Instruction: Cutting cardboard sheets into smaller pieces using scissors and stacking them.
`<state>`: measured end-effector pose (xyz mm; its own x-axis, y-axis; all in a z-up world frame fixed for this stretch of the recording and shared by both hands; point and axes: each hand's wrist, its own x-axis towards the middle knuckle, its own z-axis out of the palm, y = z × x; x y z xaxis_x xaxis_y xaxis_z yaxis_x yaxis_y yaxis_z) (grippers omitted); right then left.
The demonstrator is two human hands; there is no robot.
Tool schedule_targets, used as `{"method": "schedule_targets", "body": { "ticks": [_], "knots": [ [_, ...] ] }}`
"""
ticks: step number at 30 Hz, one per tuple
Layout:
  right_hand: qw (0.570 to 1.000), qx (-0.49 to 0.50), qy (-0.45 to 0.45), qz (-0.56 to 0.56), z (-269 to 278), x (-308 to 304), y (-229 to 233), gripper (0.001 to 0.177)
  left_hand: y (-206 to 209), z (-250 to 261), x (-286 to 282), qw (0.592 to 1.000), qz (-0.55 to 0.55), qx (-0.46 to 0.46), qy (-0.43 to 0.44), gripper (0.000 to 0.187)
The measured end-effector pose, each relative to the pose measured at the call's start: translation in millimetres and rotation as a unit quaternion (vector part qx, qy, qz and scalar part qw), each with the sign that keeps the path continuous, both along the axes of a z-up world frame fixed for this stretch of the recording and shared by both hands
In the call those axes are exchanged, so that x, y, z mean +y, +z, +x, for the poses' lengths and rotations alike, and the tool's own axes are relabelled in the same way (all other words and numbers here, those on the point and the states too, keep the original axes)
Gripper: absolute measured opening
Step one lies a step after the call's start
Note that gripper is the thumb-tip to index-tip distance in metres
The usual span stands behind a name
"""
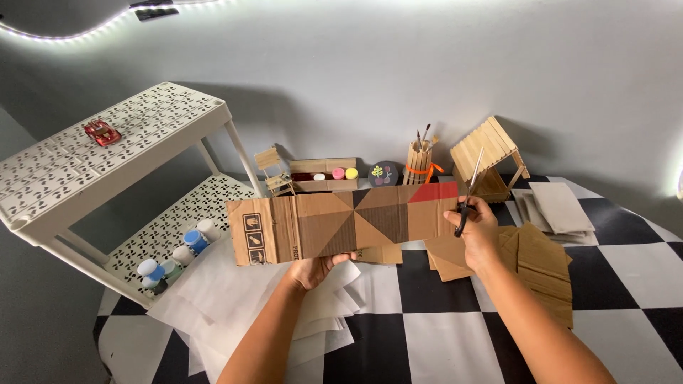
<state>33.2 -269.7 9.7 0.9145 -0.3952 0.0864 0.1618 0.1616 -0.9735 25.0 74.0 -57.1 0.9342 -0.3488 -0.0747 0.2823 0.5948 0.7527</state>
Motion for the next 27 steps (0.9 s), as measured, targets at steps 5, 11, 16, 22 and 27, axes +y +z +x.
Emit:
{"method": "schedule_targets", "body": {
  "ticks": [5, 11, 16, 22, 27],
  "knots": [
    [1.0, 0.007, -0.014, -0.017, -2, 2, 1, 0.048, -45, 15, 2, 1.0, 0.01, 0.007, -0.017, 0.053],
    [0.999, 0.009, -0.021, -0.033, -3, 3, 1, 0.048, -35, 6, 1, 0.999, 0.014, 0.008, -0.028, 0.056],
    [0.999, 0.001, -0.024, -0.033, 3, 1, -6, 0.049, -23, 2, -4, 0.999, 0.01, 0.0, -0.035, 0.058],
    [0.999, 0.004, -0.025, -0.029, 5, -1, -10, 0.049, -14, -1, -7, 0.999, 0.022, -0.007, -0.034, 0.059],
    [0.999, 0.014, -0.032, -0.038, 10, -3, -16, 0.047, -20, -1, -8, 0.999, 0.024, -0.007, -0.028, 0.059]
  ]
}}
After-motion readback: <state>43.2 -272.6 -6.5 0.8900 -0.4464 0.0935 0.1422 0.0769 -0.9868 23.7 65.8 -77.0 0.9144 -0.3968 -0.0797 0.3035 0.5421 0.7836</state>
